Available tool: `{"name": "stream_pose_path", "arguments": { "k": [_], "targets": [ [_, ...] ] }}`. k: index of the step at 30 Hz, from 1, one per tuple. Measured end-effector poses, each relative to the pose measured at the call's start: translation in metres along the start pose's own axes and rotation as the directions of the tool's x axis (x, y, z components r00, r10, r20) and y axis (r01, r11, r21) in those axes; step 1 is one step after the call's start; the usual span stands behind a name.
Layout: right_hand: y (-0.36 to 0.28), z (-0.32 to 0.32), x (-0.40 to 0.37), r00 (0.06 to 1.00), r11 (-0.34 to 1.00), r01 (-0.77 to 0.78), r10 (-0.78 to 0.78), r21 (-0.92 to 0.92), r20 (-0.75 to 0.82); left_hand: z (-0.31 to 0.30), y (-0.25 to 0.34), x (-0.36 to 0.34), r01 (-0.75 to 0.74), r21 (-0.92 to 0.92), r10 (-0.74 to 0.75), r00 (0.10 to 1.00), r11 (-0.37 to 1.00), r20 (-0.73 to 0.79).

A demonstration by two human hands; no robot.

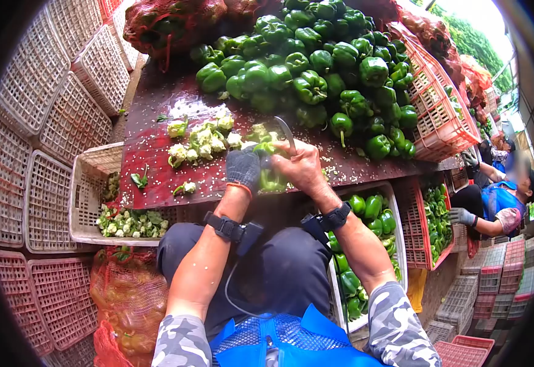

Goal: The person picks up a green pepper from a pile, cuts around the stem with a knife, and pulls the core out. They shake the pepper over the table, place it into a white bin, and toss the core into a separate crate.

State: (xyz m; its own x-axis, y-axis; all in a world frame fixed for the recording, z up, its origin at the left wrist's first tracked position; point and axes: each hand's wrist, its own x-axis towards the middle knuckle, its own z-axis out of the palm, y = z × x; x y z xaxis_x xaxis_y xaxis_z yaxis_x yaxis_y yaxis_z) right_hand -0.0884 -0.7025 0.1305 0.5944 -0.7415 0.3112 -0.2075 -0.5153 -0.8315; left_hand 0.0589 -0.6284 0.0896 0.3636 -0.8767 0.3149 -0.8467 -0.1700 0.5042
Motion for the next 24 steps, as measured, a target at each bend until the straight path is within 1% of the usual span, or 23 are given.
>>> {"name": "stream_pose_path", "arguments": {
  "k": [1,2,3,4,6,8,10,11,12,13,14,15,16,17,18,20,22,23,24],
  "targets": [
    [-0.002,0.000,0.000,1.000,0.999,0.016,-0.016,-0.040,-0.003,0.004,-0.002,-0.001,-0.001,0.001,0.001,1.000,1.000,0.001],
    [-0.004,0.001,0.000,1.000,0.999,0.016,-0.017,-0.039,-0.005,0.007,-0.003,0.000,0.033,-0.019,-0.033,0.999,0.999,-0.006],
    [-0.006,0.001,0.001,0.998,0.995,0.062,-0.064,-0.077,-0.029,0.010,-0.005,0.001,0.068,-0.040,-0.068,0.998,0.997,-0.014],
    [-0.007,0.002,0.001,0.992,0.988,0.105,-0.112,-0.115,-0.052,0.010,-0.003,0.001,0.068,-0.040,-0.068,0.998,0.997,-0.016],
    [-0.008,0.003,0.002,0.993,0.989,0.097,-0.104,-0.110,-0.056,0.010,-0.001,0.003,0.112,0.051,-0.110,0.993,0.992,-0.035],
    [-0.004,0.003,0.001,0.994,0.990,0.084,-0.092,-0.109,-0.064,0.011,-0.002,0.002,0.133,0.035,-0.133,0.991,0.990,-0.018],
    [-0.003,0.001,0.002,0.996,0.990,0.077,-0.081,-0.115,-0.029,0.007,-0.003,0.003,0.153,0.017,-0.153,0.988,0.988,-0.004],
    [-0.005,-0.002,0.004,0.996,0.990,0.080,-0.084,-0.116,-0.028,0.000,-0.004,0.003,0.063,0.068,-0.065,0.997,0.996,0.036],
    [-0.006,-0.007,0.005,0.996,0.997,0.076,-0.073,-0.035,0.060,-0.006,-0.005,0.004,-0.032,0.115,0.022,0.996,0.993,0.083],
    [-0.012,-0.014,0.007,0.987,0.997,0.063,-0.069,0.044,0.148,-0.005,-0.009,0.004,-0.032,0.115,0.023,0.996,0.993,0.083],
    [-0.021,-0.023,0.010,0.964,0.988,0.072,-0.035,-0.134,0.263,-0.002,-0.012,0.004,-0.113,0.192,0.087,0.987,0.975,0.136],
    [-0.021,-0.025,0.011,0.964,0.988,0.068,-0.030,-0.136,0.263,0.002,-0.014,0.004,-0.197,0.261,0.148,0.970,0.945,0.194],
    [-0.022,-0.026,0.013,0.951,0.973,0.157,-0.101,-0.172,0.294,0.000,-0.011,0.004,-0.162,0.182,0.122,0.969,0.970,0.213],
    [-0.022,-0.027,0.017,0.929,0.948,0.246,-0.171,-0.203,0.328,0.003,-0.013,0.006,-0.163,0.182,0.123,0.970,0.970,0.211],
    [-0.020,-0.030,0.020,0.900,0.920,0.269,-0.135,-0.286,0.414,0.005,-0.015,0.007,-0.170,0.154,0.137,0.969,0.973,0.204],
    [-0.019,-0.030,0.019,0.909,0.922,0.263,-0.138,-0.286,0.392,0.007,-0.017,0.008,-0.176,0.125,0.149,0.969,0.976,0.197],
    [-0.021,-0.030,0.020,0.917,0.922,0.262,-0.146,-0.284,0.372,0.009,-0.021,0.009,-0.254,0.101,0.235,0.957,0.962,0.169],
    [-0.022,-0.030,0.020,0.932,0.948,0.207,-0.115,-0.243,0.343,0.011,-0.022,0.009,-0.253,0.103,0.234,0.958,0.962,0.167],
    [-0.024,-0.030,0.019,0.945,0.968,0.151,-0.082,-0.198,0.316,0.014,-0.022,0.010,-0.230,0.147,0.211,0.968,0.962,0.134]
  ]
}}
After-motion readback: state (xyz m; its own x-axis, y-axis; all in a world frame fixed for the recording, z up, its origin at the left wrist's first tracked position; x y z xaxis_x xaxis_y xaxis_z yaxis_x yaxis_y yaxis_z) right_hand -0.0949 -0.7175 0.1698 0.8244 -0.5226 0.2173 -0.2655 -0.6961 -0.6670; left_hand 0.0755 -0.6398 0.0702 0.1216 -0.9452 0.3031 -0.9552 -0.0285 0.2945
